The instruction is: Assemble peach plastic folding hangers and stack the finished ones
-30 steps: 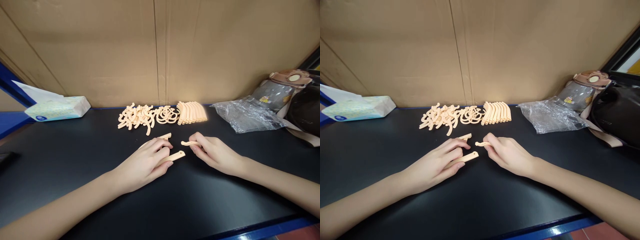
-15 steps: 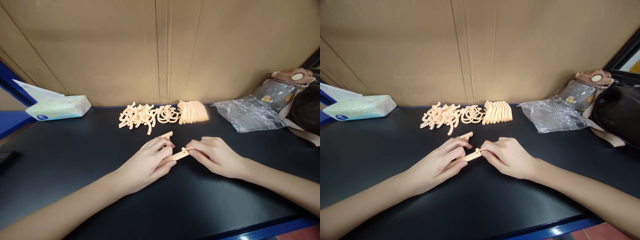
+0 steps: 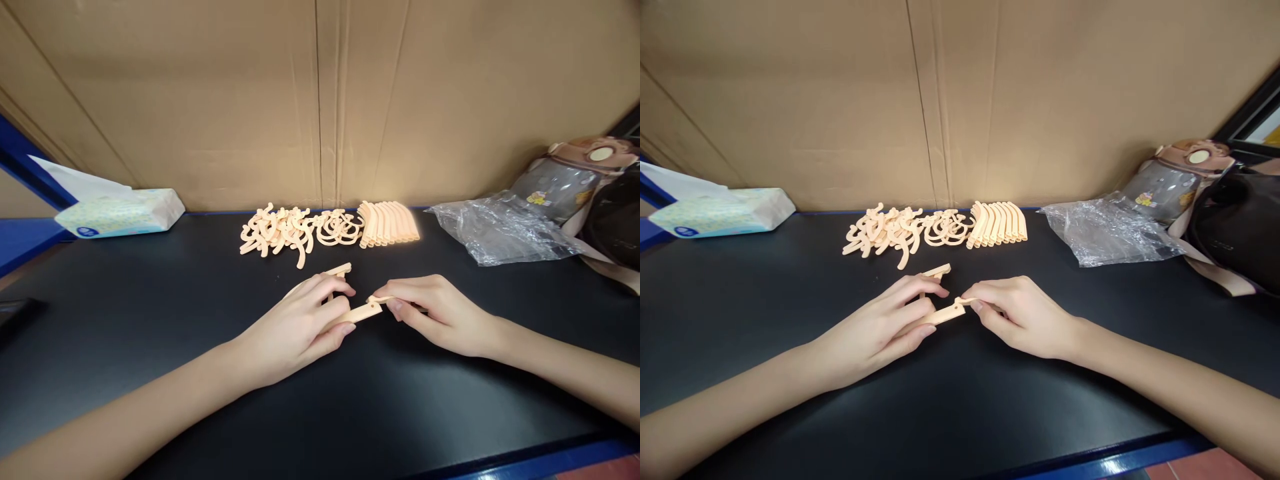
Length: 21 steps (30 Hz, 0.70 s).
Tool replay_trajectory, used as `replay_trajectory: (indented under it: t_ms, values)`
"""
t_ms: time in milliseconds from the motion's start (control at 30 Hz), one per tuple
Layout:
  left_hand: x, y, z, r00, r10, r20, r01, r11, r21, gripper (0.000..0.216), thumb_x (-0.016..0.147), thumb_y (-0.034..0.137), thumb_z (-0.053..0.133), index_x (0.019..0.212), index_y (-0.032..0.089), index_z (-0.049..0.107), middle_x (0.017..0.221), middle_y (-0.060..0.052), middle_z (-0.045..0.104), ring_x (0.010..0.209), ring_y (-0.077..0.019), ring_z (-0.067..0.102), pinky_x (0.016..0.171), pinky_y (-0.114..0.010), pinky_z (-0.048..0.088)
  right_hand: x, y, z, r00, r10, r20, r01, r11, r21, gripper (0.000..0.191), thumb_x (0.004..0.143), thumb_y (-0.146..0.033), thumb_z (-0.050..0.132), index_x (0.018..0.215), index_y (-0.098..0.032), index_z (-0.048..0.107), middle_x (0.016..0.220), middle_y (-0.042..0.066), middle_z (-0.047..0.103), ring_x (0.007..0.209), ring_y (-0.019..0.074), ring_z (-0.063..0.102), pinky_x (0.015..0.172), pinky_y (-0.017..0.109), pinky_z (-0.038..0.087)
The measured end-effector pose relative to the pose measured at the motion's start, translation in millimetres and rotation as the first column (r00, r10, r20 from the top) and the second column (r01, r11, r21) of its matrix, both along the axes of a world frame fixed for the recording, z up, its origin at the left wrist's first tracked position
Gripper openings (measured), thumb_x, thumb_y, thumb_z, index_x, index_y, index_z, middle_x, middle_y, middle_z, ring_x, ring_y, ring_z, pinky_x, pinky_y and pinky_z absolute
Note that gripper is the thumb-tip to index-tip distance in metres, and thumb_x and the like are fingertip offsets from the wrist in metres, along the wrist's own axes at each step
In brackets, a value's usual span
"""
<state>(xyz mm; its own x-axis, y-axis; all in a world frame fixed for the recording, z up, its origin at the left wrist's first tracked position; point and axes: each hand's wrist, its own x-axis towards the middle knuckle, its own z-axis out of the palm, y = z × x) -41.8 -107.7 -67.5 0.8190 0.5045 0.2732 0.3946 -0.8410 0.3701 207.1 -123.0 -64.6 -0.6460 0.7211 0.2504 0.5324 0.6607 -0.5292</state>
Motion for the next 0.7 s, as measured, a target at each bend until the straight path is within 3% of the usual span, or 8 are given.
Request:
replay_trajectory:
  t_ms: [167,300,367,533,700]
  values:
    - [-0.5,0.5,-2.2,1.000,0.002,-0.013,-0.002,1.000,0.023,0.015,0.097,0.024,0.042,0.090,0.020,0.055,0.119,-0.006,0.055,0.131,-0.0238,0.039,0.113,-0.042,0.031,-0.6,-0.7,-1.1,0.999,0.015,-0.029,-0.018,0.997,-0.081,0.024,0.099,-0.023,0.036,0.088,-0.017,0.056,0.069,-0.003,0.051,0.058,0.0080,0.046,0.057,0.020,0.035]
    - [0.4,-0.2,-2.2,0.999,-0.003,-0.037,0.003,1.000,0.000,0.016,0.098,0.025,0.040,0.093,0.020,0.055,0.119,-0.006,0.054,0.130,-0.0231,0.041,0.117,-0.048,0.022,-1.8,-4.7,-0.6,1.000,-0.016,-0.002,0.016,0.992,-0.124,0.027,0.100,-0.030,0.037,0.115,-0.018,0.055,0.060,-0.006,0.047,0.048,0.0081,0.041,0.048,0.021,0.030]
    - [0.8,-0.5,-2.0,0.999,-0.017,-0.033,0.016,1.000,-0.006,0.016,0.098,0.024,0.040,0.093,0.020,0.054,0.120,-0.006,0.054,0.130,-0.0226,0.041,0.117,-0.046,0.022,-3.0,-6.4,1.0,1.000,-0.026,-0.007,0.025,0.990,-0.138,0.029,0.100,-0.033,0.039,0.119,-0.018,0.055,0.058,-0.007,0.046,0.046,0.0076,0.039,0.047,0.021,0.028]
    - [0.8,-1.0,-1.9,1.000,-0.018,-0.004,0.018,1.000,0.005,0.015,0.098,0.022,0.039,0.095,0.020,0.054,0.122,-0.006,0.053,0.129,-0.0225,0.044,0.116,-0.046,0.024,-5.6,-6.5,5.9,1.000,-0.007,-0.023,0.003,0.985,-0.174,0.026,0.099,-0.034,0.041,0.100,-0.017,0.061,0.061,-0.005,0.047,0.050,0.0076,0.039,0.049,0.021,0.029]
    - [-0.2,-1.0,-3.0,0.999,-0.031,-0.006,0.031,0.999,0.024,0.014,0.098,0.023,0.040,0.094,0.019,0.053,0.126,-0.008,0.052,0.135,-0.0248,0.037,0.114,-0.044,0.029,-5.2,-4.9,6.0,0.999,0.032,-0.002,-0.032,0.987,-0.155,0.026,0.099,-0.034,0.041,0.085,-0.017,0.055,0.060,-0.006,0.041,0.051,0.0075,0.037,0.050,0.021,0.028]
